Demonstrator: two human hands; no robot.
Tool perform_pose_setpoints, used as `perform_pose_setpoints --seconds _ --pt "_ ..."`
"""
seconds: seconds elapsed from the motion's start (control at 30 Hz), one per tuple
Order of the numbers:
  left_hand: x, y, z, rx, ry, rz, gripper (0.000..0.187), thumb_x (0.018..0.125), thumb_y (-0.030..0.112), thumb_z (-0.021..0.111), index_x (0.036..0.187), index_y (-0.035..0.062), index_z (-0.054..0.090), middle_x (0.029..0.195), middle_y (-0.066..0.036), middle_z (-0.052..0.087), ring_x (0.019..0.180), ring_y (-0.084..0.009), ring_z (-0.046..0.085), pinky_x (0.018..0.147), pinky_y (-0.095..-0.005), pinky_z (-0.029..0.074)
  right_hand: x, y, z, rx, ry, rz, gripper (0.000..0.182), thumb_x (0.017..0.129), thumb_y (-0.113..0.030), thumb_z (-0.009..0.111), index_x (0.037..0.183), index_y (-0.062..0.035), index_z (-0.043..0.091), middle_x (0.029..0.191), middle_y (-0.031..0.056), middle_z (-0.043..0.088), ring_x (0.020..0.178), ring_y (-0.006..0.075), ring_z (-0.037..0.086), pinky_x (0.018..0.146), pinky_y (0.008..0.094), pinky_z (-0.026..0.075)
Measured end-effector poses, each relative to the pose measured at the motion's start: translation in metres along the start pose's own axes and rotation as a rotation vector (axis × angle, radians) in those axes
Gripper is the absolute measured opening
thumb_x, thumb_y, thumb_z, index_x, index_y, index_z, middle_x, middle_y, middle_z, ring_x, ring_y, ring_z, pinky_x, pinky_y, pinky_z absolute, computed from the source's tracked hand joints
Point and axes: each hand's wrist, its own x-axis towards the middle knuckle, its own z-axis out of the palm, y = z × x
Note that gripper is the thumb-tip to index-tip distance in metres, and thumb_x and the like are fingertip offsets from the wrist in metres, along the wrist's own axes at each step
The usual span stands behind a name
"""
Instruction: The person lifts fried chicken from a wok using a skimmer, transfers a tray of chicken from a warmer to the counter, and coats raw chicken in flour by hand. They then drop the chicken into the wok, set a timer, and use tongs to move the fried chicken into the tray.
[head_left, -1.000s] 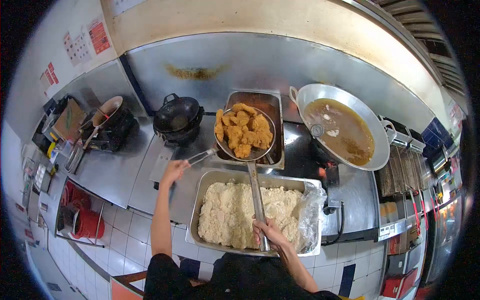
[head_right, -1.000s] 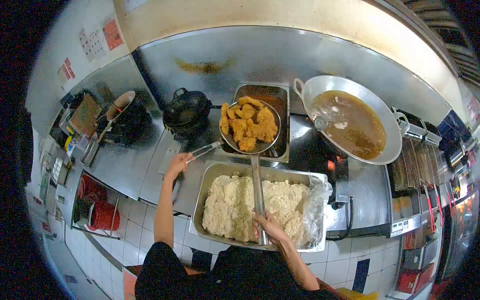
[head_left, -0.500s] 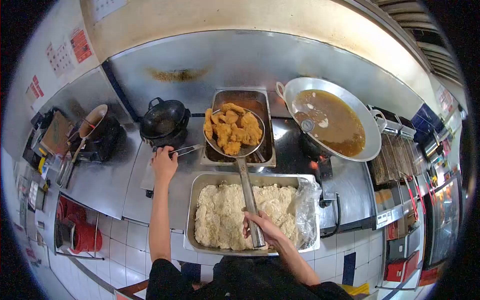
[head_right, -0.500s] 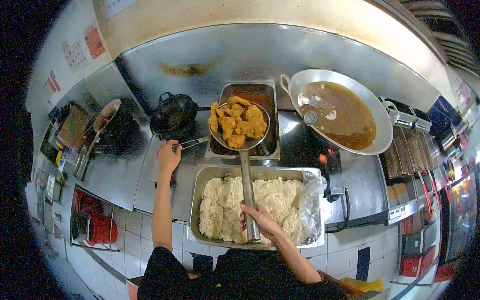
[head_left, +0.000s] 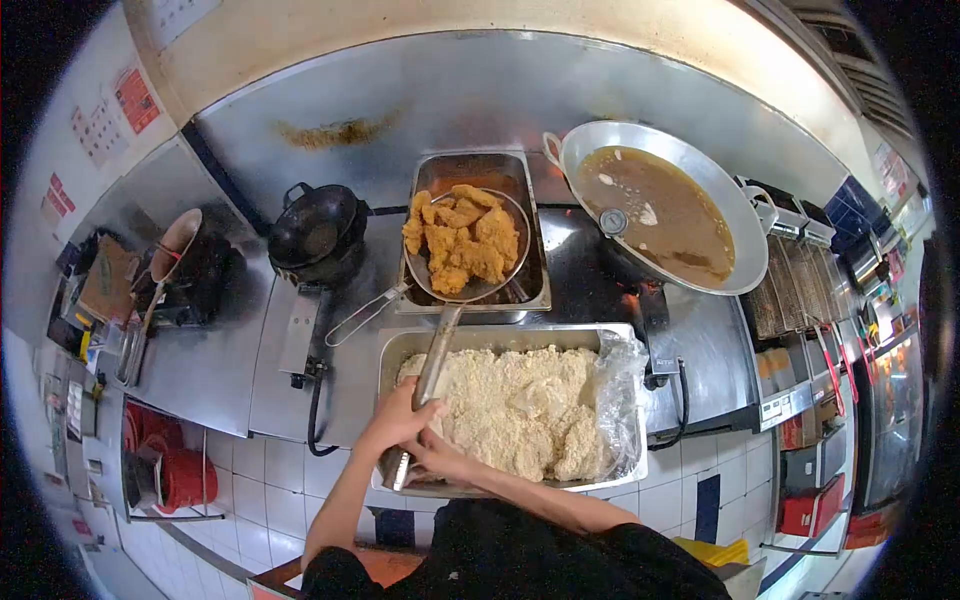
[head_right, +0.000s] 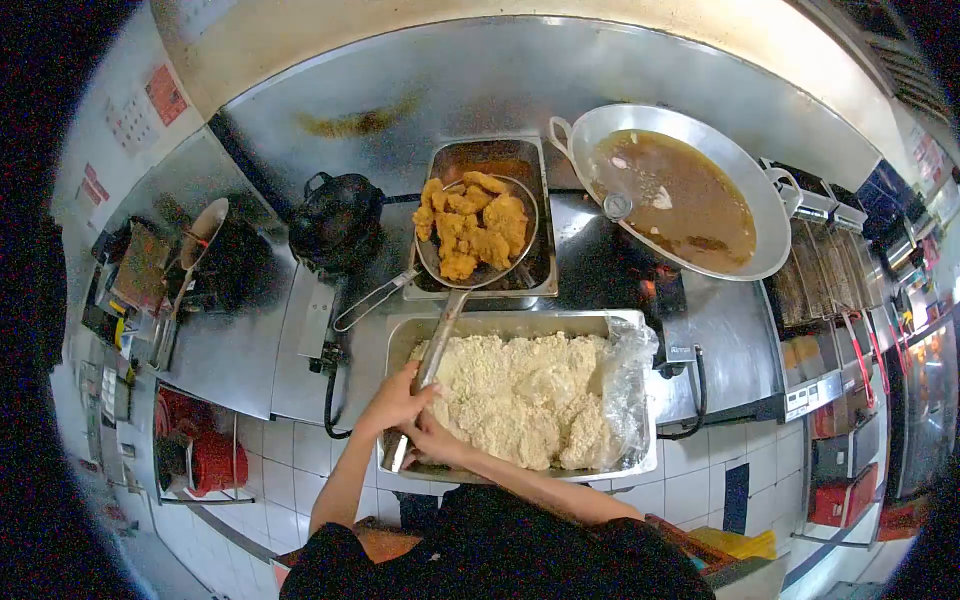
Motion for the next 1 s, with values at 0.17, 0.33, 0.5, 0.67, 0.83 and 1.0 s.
perform_pose_setpoints --seconds 0.17,0.33,0.5,0.67,0.83,1.0 --pt "0.013 -0.045 -0.058 0.161 0.004 -0.018 0.051 0.082 0.035 0.062 0.119 0.0025 0.052 0.101 -0.023 0.062 0.095 -0.0377 0.061 0.081 -0.0425 0.047 0.037 -0.015 0.009 -0.259 -0.283 0.18 0.035 0.097 -0.031 0.045 0.114 -0.0001 0.039 0.085 0.0116 0.059 0.066 0.0186 0.063 0.057 0.0295 0.056" --pt "0.051 -0.091 -0.111 0.128 -0.013 -0.158 0.047 0.08 0.038 0.065 0.114 0.0068 0.056 0.097 -0.017 0.065 0.091 -0.0315 0.062 0.078 -0.0401 0.048 -0.004 -0.058 -0.005 -0.413 -0.397 0.159 0.031 0.097 -0.03 0.047 0.112 -0.0031 0.047 0.084 0.0087 0.06 0.065 0.0147 0.061 0.055 0.0254 0.053" --pt "0.073 -0.102 -0.124 0.266 0.067 -0.134 0.043 0.077 0.04 0.066 0.11 0.0126 0.059 0.096 -0.013 0.066 0.092 -0.0324 0.062 0.078 -0.0426 0.048 -0.046 -0.066 -0.047 -0.403 -0.155 0.057 0.027 0.096 -0.028 0.048 0.111 -0.0051 0.049 0.084 0.0083 0.061 0.069 0.014 0.062 0.057 0.0271 0.053" --pt "0.062 -0.067 -0.117 0.392 0.227 -0.049 0.043 0.08 0.042 0.064 0.107 0.0087 0.061 0.09 -0.015 0.067 0.085 -0.0339 0.063 0.077 -0.0431 0.048 -0.106 -0.067 -0.089 -0.317 0.183 -0.01 0.023 0.095 -0.023 0.05 0.109 -0.0051 0.05 0.083 0.0095 0.062 0.071 0.0163 0.063 0.058 0.0301 0.053" --pt "0.064 -0.058 -0.097 0.513 0.314 -0.088 0.043 0.085 0.047 0.056 0.101 0.0084 0.064 0.081 -0.015 0.067 0.078 -0.0343 0.064 0.07 -0.0463 0.048 -0.14 -0.071 -0.117 -0.119 0.652 -0.147 0.021 0.095 -0.022 0.049 0.107 -0.0042 0.051 0.08 0.0102 0.062 0.066 0.0177 0.064 0.055 0.029 0.051" --pt "0.052 -0.052 -0.064 0.557 0.418 -0.2 0.042 0.084 0.047 0.057 0.099 0.0083 0.065 0.078 -0.016 0.067 0.073 -0.0353 0.064 0.066 -0.045 0.049 -0.144 -0.068 -0.119 -0.096 0.748 -0.194 0.02 0.095 -0.023 0.049 0.105 -0.0056 0.051 0.078 0.009 0.061 0.063 0.0165 0.063 0.052 0.0282 0.049"
